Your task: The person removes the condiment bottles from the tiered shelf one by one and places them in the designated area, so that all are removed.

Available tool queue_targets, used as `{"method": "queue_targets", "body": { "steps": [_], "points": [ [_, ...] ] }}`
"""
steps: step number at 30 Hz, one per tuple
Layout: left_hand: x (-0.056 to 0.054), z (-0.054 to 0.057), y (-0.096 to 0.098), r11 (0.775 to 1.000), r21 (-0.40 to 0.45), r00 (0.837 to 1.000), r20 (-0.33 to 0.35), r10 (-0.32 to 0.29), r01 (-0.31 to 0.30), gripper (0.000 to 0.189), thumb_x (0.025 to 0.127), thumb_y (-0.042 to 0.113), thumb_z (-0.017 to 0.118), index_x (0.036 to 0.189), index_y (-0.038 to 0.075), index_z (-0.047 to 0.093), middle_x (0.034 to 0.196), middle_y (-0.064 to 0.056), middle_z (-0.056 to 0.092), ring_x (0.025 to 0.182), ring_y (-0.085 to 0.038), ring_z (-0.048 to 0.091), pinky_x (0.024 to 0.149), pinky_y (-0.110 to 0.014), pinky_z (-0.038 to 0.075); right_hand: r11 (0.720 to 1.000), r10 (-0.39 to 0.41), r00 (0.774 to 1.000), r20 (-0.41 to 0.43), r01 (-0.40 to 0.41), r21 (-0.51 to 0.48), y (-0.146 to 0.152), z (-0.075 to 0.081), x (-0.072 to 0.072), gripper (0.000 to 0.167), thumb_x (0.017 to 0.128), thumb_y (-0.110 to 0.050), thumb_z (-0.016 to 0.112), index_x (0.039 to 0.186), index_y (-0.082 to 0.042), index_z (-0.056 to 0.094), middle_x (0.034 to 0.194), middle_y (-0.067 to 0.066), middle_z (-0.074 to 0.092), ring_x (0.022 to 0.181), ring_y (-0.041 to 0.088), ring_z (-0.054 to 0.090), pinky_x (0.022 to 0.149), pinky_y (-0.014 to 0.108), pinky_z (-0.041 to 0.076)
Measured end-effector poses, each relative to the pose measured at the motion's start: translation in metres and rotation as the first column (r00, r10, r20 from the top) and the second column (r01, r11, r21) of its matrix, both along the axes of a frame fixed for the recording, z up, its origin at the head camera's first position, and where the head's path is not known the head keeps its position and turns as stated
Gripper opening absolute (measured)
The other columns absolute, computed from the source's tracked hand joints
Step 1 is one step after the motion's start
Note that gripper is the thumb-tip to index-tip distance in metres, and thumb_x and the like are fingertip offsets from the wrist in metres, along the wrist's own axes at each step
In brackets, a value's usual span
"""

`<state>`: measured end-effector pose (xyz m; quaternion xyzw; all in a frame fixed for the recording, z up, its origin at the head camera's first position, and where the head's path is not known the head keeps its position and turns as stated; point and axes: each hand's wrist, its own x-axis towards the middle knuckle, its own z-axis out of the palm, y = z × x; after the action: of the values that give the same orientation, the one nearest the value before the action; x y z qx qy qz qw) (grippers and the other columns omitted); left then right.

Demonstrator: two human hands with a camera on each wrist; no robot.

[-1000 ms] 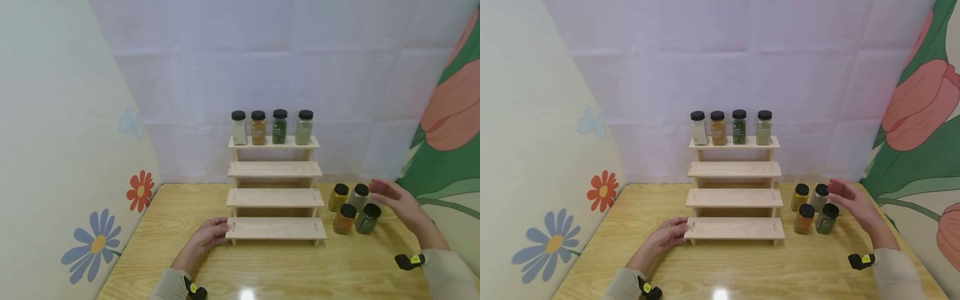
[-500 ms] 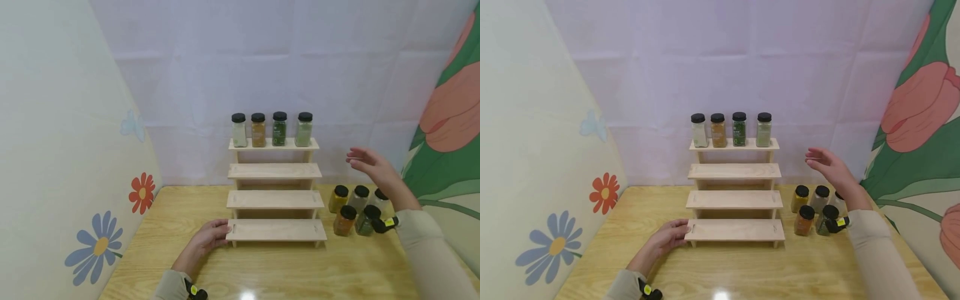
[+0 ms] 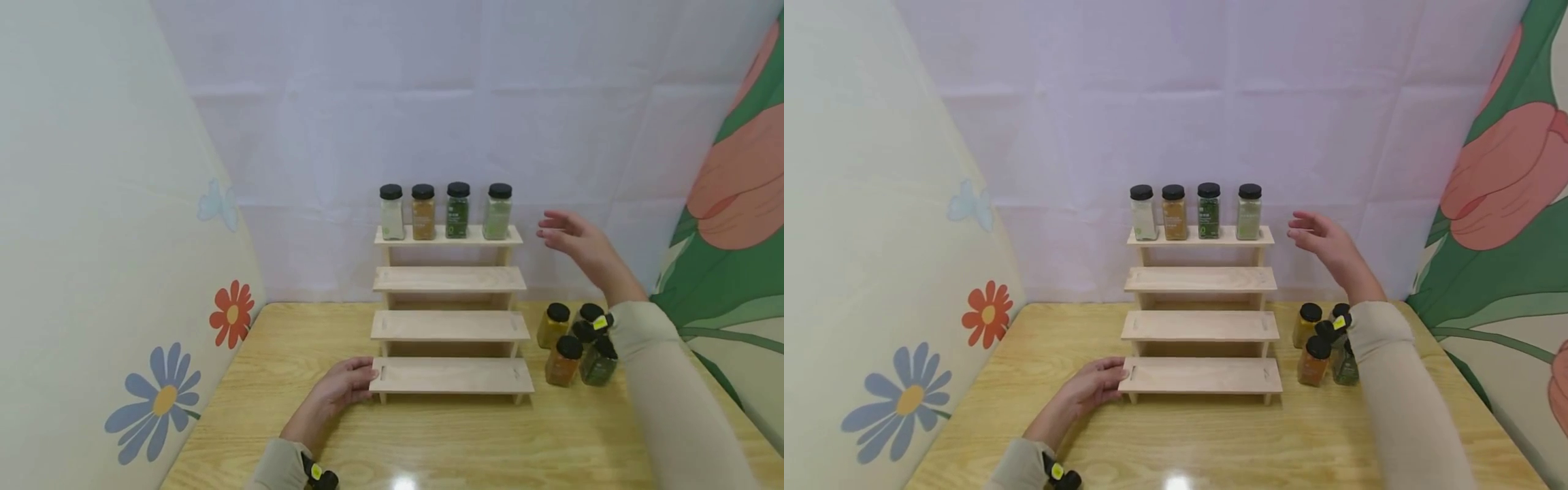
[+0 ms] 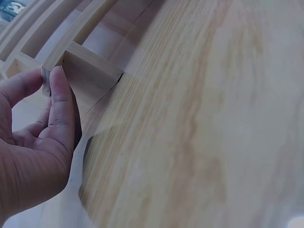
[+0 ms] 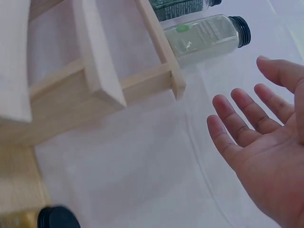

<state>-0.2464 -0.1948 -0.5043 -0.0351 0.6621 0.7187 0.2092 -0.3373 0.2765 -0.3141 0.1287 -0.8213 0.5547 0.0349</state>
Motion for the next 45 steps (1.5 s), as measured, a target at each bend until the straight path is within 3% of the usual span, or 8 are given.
{"method": "queue_targets", "body": {
  "steps": [7,14,19,22,28,35,41,45],
  "points": [
    [0.001,-0.001,-0.001,0.999,0.028,1.000,-0.010,-0.021,0.021,0.061,0.097,0.010,0.065,0.147,-0.011,0.036,0.104,-0.002,0.070,0.087,-0.013,0.069,0.069,-0.025,0.057,0.995,0.019,1.000,0.001,-0.019,-0.101,-0.021,0.006,-0.017,0.060,0.105,-0.023,0.055,0.155,0.002,0.031,0.151,0.027,0.041,0.126,0.019,0.055,0.110,0.036,0.044],
    [0.000,0.000,-0.002,1.000,0.018,1.000,-0.010,-0.011,0.011,0.062,0.097,0.011,0.066,0.147,-0.011,0.037,0.105,-0.002,0.071,0.088,-0.013,0.069,0.069,-0.025,0.057,0.991,0.023,0.999,0.028,-0.019,-0.136,-0.033,0.013,-0.031,0.058,0.105,-0.020,0.055,0.155,0.000,0.033,0.152,0.024,0.042,0.124,0.019,0.055,0.113,0.041,0.041],
    [-0.001,0.000,-0.004,1.000,0.011,1.000,-0.010,-0.005,0.005,0.062,0.096,0.010,0.066,0.146,-0.012,0.037,0.103,-0.003,0.071,0.087,-0.013,0.069,0.069,-0.025,0.057,0.957,0.062,0.998,0.028,-0.052,-0.284,-0.041,0.014,-0.041,0.059,0.104,-0.011,0.055,0.155,0.005,0.029,0.146,0.023,0.043,0.109,0.007,0.060,0.114,0.040,0.039],
    [-0.001,-0.001,-0.004,1.000,0.013,1.000,-0.015,-0.010,0.010,0.062,0.096,0.009,0.066,0.146,-0.012,0.037,0.103,-0.003,0.071,0.087,-0.013,0.069,0.069,-0.025,0.057,0.944,0.072,0.997,0.032,-0.058,-0.326,-0.045,0.013,-0.045,0.062,0.103,-0.009,0.056,0.156,0.004,0.028,0.142,0.019,0.044,0.111,0.008,0.058,0.117,0.043,0.035],
    [0.000,-0.002,-0.003,1.000,0.012,1.000,-0.021,-0.014,0.014,0.061,0.096,0.010,0.067,0.145,-0.012,0.039,0.104,-0.004,0.071,0.087,-0.013,0.069,0.070,-0.025,0.057,0.948,0.060,0.997,0.046,-0.043,-0.316,-0.051,0.015,-0.050,0.062,0.104,-0.008,0.055,0.158,0.000,0.025,0.149,0.020,0.038,0.132,0.022,0.045,0.120,0.042,0.030],
    [0.001,-0.002,-0.001,1.000,0.009,1.000,-0.026,-0.017,0.018,0.059,0.095,0.010,0.067,0.143,-0.012,0.041,0.100,-0.004,0.071,0.086,-0.013,0.069,0.069,-0.025,0.057,0.946,0.088,0.995,0.054,-0.067,-0.317,-0.060,0.022,-0.052,0.066,0.103,-0.006,0.054,0.160,-0.002,0.022,0.160,0.026,0.027,0.144,0.033,0.034,0.121,0.044,0.027],
    [0.000,-0.002,-0.002,1.000,0.012,1.000,-0.022,-0.017,0.017,0.059,0.095,0.009,0.066,0.144,-0.012,0.040,0.099,-0.003,0.071,0.085,-0.012,0.069,0.067,-0.024,0.056,0.958,0.082,0.994,0.068,-0.060,-0.280,-0.066,0.026,-0.052,0.070,0.102,-0.008,0.057,0.161,-0.007,0.021,0.162,0.024,0.024,0.147,0.036,0.031,0.121,0.047,0.025],
    [0.000,-0.002,-0.002,1.000,0.015,0.999,-0.026,-0.019,0.019,0.059,0.096,0.009,0.066,0.144,-0.011,0.040,0.099,-0.002,0.071,0.085,-0.012,0.069,0.068,-0.025,0.056,0.960,0.088,0.995,0.047,-0.072,-0.271,-0.069,0.025,-0.054,0.067,0.101,-0.007,0.058,0.160,-0.007,0.025,0.159,0.024,0.030,0.141,0.033,0.038,0.121,0.048,0.027]
  ]
}}
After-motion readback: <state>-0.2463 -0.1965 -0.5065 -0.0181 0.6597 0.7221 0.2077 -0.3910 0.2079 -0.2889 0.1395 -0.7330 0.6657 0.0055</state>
